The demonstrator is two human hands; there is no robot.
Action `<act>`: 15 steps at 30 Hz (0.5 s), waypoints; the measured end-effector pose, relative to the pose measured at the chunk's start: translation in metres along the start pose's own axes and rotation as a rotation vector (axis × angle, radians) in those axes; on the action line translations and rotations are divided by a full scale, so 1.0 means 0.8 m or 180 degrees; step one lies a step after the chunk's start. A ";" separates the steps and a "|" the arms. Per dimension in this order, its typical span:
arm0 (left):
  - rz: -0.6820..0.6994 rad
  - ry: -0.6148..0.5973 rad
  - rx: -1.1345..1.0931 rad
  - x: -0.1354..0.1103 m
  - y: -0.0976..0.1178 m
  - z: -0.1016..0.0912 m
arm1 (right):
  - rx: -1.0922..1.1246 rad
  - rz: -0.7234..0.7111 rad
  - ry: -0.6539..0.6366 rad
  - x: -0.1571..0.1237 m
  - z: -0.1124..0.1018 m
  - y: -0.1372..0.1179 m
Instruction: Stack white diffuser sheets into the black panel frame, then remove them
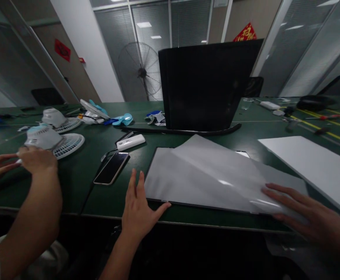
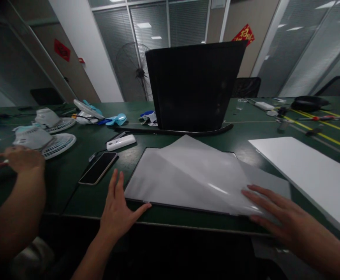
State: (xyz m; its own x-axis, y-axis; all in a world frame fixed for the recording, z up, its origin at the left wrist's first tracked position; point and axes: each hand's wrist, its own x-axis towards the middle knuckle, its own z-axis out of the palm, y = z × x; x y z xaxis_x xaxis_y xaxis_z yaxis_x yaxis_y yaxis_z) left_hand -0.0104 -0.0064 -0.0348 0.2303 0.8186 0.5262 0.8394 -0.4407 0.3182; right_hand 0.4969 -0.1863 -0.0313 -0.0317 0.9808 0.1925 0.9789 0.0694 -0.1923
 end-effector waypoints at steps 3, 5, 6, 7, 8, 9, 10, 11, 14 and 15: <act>0.0154 0.0142 -0.0028 -0.001 0.000 0.000 | -0.0055 -0.0473 -0.0381 0.030 0.001 -0.039; 0.0335 0.0147 0.0011 0.001 -0.001 -0.002 | -0.0072 -0.0725 -0.0558 0.046 0.001 -0.057; 0.0450 0.0093 0.0038 0.002 -0.001 -0.003 | -0.0059 -0.0812 -0.0659 0.053 0.002 -0.063; 0.0565 -0.0003 0.0064 0.003 -0.002 -0.004 | -0.0027 -0.0868 -0.0748 0.059 0.003 -0.067; 0.0659 -0.0128 0.0083 0.004 -0.004 -0.005 | 0.0010 -0.0893 -0.0821 0.064 0.004 -0.071; 0.0716 -0.0260 0.0095 0.005 -0.005 -0.005 | 0.0047 -0.0889 -0.0874 0.067 0.006 -0.072; 0.0740 -0.0380 0.0102 0.006 -0.006 -0.005 | 0.0091 -0.0867 -0.0889 0.068 0.008 -0.071; 0.0732 -0.0475 0.0110 0.007 -0.006 -0.005 | 0.0133 -0.0805 -0.0868 0.067 0.010 -0.067; 0.0654 -0.0613 0.0150 0.009 -0.007 -0.006 | 0.0225 -0.0415 -0.0629 0.048 0.011 -0.028; 0.0647 -0.0661 0.0158 0.010 -0.007 -0.007 | 0.0226 -0.0247 -0.0482 0.037 0.009 -0.005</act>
State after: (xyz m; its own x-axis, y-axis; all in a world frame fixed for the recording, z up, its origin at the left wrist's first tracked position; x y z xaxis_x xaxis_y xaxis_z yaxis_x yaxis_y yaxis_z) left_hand -0.0157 0.0004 -0.0280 0.4876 0.7756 0.4009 0.7876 -0.5889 0.1813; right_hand 0.4904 -0.1561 -0.0314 -0.1418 0.9879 0.0633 0.9558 0.1533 -0.2511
